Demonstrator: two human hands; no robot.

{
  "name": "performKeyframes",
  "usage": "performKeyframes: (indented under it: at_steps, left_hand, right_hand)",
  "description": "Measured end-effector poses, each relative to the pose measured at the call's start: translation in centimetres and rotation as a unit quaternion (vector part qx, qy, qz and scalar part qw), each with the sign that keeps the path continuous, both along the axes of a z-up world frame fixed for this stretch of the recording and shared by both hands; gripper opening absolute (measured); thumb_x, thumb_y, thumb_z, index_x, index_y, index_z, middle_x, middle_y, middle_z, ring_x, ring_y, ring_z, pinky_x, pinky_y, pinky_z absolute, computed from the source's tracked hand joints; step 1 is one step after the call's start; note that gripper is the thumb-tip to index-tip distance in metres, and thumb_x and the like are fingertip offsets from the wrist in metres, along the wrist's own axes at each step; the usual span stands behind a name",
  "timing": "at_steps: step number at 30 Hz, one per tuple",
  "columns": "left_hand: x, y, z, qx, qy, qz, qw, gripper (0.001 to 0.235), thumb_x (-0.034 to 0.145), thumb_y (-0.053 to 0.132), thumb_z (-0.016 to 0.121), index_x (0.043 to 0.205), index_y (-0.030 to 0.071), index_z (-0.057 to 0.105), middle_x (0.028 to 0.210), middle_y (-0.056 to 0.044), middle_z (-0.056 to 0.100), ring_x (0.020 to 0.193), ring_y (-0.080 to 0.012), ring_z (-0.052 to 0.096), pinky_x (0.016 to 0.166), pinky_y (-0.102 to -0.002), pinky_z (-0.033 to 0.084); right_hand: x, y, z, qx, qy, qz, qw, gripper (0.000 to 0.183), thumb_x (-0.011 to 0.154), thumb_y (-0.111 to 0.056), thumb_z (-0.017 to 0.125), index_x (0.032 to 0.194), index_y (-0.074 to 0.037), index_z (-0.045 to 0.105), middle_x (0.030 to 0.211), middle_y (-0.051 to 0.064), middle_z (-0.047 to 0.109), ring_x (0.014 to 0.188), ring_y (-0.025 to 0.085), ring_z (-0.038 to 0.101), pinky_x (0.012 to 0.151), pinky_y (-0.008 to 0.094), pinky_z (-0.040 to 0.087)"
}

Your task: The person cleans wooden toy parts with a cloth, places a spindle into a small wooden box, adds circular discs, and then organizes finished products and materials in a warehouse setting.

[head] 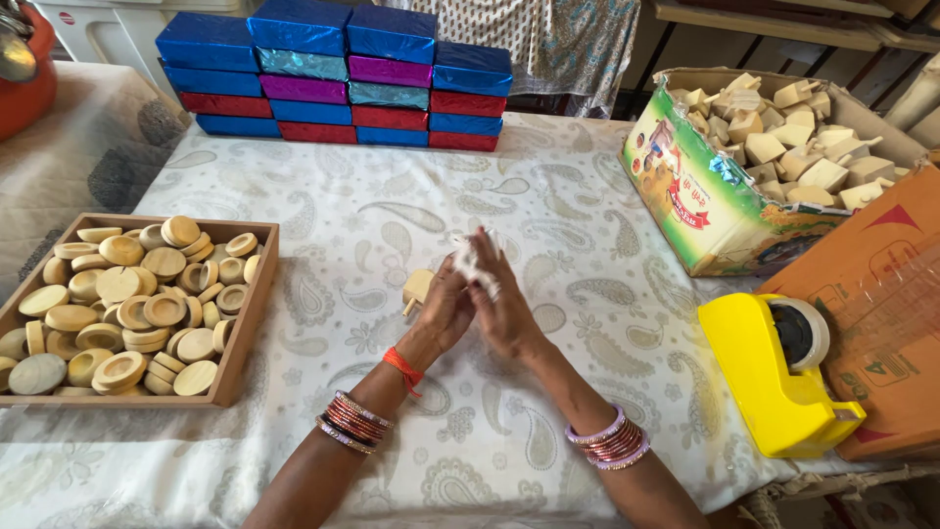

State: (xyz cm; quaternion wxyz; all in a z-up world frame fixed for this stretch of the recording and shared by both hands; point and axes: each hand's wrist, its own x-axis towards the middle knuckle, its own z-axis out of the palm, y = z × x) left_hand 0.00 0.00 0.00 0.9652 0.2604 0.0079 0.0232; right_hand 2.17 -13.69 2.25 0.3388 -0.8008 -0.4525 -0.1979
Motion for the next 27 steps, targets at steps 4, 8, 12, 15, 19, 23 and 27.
performKeyframes:
  at_steps: [4, 8, 12, 15, 19, 23, 27]
  left_hand:
    - [0.0, -1.2, -0.8, 0.056, -0.087, -0.069, 0.992, 0.050, 0.103, -0.001, 0.064, 0.150, 0.008, 0.051, 0.119, -0.010, 0.066, 0.095, -0.0180, 0.062, 0.086, -0.032, 0.059]
    - [-1.5, -1.6, 2.3, 0.081, -0.029, -0.009, 0.996, 0.059, 0.093, 0.002, 0.066, 0.148, 0.014, 0.047, 0.115, -0.008, 0.067, 0.099, -0.0150, 0.066, 0.087, -0.029, 0.062]
    - [-0.7, -0.3, 2.4, -0.041, 0.054, 0.089, 0.994, 0.045, 0.093, 0.005, 0.062, 0.136, 0.009, 0.049, 0.110, -0.009, 0.071, 0.094, -0.0161, 0.071, 0.081, -0.027, 0.064]
    - [3.9, 1.1, -6.8, -0.061, -0.017, 0.077, 0.995, 0.036, 0.103, 0.011, 0.069, 0.133, 0.001, 0.051, 0.100, -0.009, 0.068, 0.081, -0.0153, 0.067, 0.069, -0.030, 0.061]
    - [2.0, -0.2, -3.8, 0.009, 0.020, 0.013, 1.000, 0.040, 0.097, 0.003, 0.068, 0.132, -0.001, 0.049, 0.103, -0.010, 0.070, 0.086, -0.0159, 0.070, 0.076, -0.028, 0.061]
    - [1.1, -1.0, -3.1, 0.446, -0.164, 0.023, 0.880, 0.042, 0.086, 0.010, 0.082, 0.123, 0.000, 0.068, 0.104, -0.009, 0.073, 0.087, -0.0212, 0.070, 0.078, -0.035, 0.060]
    - [0.3, -2.1, -2.2, 0.746, -0.217, 0.097, 0.622, 0.043, 0.081, 0.030, 0.089, 0.115, 0.007, 0.075, 0.097, -0.013, 0.072, 0.088, -0.0295, 0.070, 0.081, -0.044, 0.059]
  right_hand:
    - [2.1, -1.4, -0.1, 0.144, 0.431, -0.013, 0.890, 0.081, 0.107, -0.064, 0.015, 0.178, -0.026, 0.007, 0.134, 0.044, 0.056, 0.084, 0.042, 0.060, 0.066, 0.042, 0.054]
    - [0.5, -0.5, 1.9, 0.165, 0.385, 0.013, 0.908, 0.089, 0.097, -0.072, 0.018, 0.170, -0.022, 0.004, 0.147, 0.033, 0.036, 0.087, 0.027, 0.064, 0.059, 0.038, 0.057]
    - [-0.6, 0.8, -0.4, 0.002, 0.013, -0.017, 1.000, 0.073, 0.113, -0.059, 0.019, 0.173, -0.020, 0.005, 0.179, 0.019, 0.006, 0.162, 0.049, 0.017, 0.126, 0.063, 0.030]
    - [-2.7, 0.8, 2.2, -0.018, 0.039, 0.035, 0.998, 0.072, 0.109, -0.059, 0.022, 0.168, -0.021, 0.007, 0.177, 0.012, 0.003, 0.164, 0.036, -0.001, 0.131, 0.058, 0.016]
    - [5.4, -2.5, -3.6, 0.026, -0.065, 0.006, 0.997, 0.065, 0.114, -0.049, 0.024, 0.168, -0.013, 0.018, 0.174, 0.021, 0.017, 0.161, 0.038, 0.018, 0.130, 0.056, 0.022]
    - [11.3, -5.0, -8.1, 0.196, 0.381, 0.009, 0.904, 0.049, 0.108, -0.038, 0.049, 0.141, -0.003, 0.057, 0.120, 0.009, 0.062, 0.107, 0.020, 0.055, 0.094, 0.037, 0.045]
    - [12.7, -5.5, -7.0, 0.312, 0.587, -0.027, 0.747, 0.048, 0.105, -0.048, 0.055, 0.125, -0.006, 0.065, 0.116, 0.006, 0.069, 0.101, 0.020, 0.065, 0.089, 0.040, 0.051]
